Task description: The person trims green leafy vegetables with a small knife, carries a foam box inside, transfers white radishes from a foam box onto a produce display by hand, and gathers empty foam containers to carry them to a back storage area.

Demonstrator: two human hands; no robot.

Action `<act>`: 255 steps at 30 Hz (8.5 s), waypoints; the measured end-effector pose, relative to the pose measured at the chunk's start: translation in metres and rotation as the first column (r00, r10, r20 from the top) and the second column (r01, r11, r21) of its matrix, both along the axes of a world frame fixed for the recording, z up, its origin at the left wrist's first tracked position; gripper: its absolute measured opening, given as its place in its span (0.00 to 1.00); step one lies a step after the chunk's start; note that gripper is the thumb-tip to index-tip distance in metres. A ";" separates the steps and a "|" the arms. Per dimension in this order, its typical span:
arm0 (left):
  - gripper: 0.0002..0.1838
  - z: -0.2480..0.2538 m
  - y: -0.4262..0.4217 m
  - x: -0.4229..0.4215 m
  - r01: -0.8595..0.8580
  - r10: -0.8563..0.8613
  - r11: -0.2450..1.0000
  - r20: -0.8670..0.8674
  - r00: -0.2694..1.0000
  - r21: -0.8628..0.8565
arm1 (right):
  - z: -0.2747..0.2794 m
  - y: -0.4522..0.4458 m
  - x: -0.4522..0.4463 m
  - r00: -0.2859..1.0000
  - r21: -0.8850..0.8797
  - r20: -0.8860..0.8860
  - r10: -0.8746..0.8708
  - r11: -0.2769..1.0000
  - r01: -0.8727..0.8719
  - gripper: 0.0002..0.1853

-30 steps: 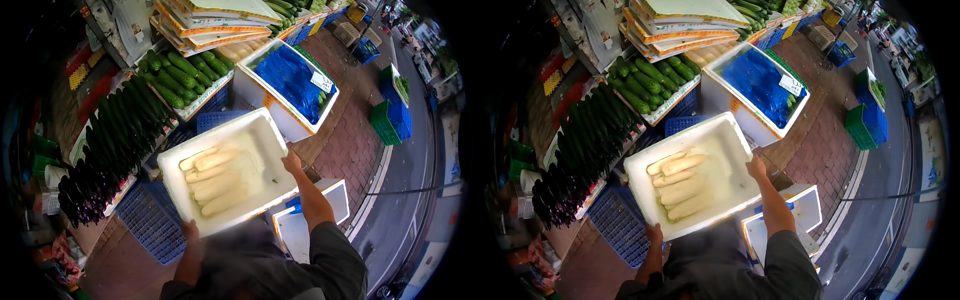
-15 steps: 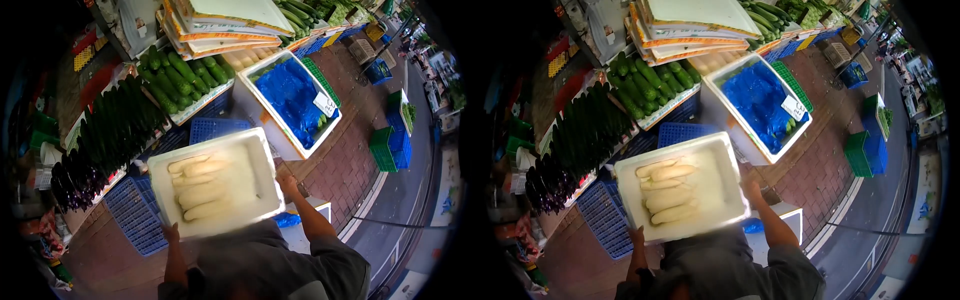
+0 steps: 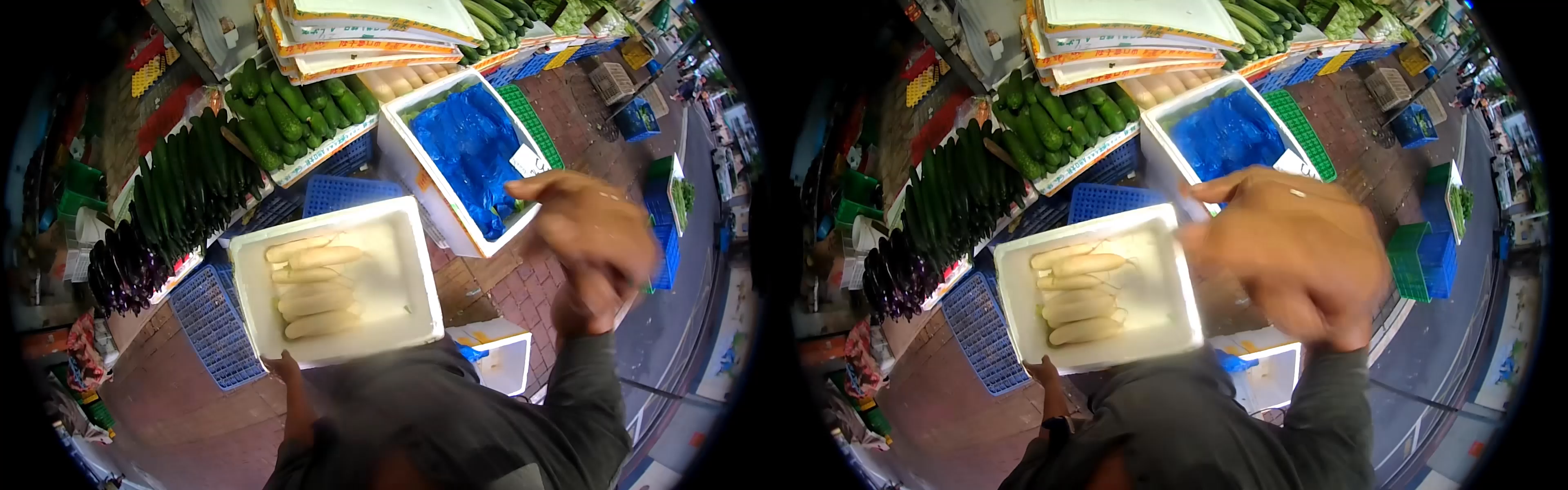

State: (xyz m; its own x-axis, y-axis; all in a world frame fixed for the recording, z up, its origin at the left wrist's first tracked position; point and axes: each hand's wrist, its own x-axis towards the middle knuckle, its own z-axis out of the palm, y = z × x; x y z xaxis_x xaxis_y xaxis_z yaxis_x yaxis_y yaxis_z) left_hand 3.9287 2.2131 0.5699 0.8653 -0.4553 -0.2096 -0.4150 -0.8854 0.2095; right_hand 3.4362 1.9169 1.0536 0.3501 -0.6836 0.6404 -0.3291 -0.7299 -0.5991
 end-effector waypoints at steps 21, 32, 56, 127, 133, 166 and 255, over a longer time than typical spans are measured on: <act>0.44 -0.018 0.045 -0.057 -0.102 0.103 0.994 -0.032 0.994 0.033 | -0.060 -0.055 0.059 0.957 0.530 0.099 0.271 0.800 -0.282 0.17; 0.13 -0.020 0.242 -0.205 0.043 -0.034 0.998 -0.183 0.983 0.043 | -0.523 -0.408 -0.006 0.538 0.751 0.595 -0.597 0.175 -0.637 0.06; 0.19 0.069 0.128 -0.385 -0.491 0.574 0.819 -0.453 0.682 0.298 | -0.496 -0.556 -0.046 0.340 0.521 0.851 -0.401 0.553 -0.650 0.32; 0.51 0.186 0.404 -0.109 -0.552 0.342 -0.348 -0.651 0.678 -0.758 | -0.507 0.297 0.404 0.532 0.630 0.771 0.351 -0.300 -0.716 0.18; 0.53 0.083 0.334 -0.025 -0.726 0.022 -0.363 -0.784 0.620 -0.584 | -0.551 0.257 0.430 0.807 0.705 0.573 -0.145 -0.415 -0.575 0.06; 0.21 0.049 0.008 -0.264 -0.635 0.048 0.718 -0.890 0.454 -0.286 | -0.641 0.097 0.130 0.451 0.714 -0.648 0.614 0.695 0.080 0.45; 0.15 -0.002 -0.159 -0.350 -0.849 0.225 0.494 -0.917 0.331 -0.185 | -0.409 -0.097 -0.108 0.964 0.928 0.239 0.117 -0.321 -0.191 0.31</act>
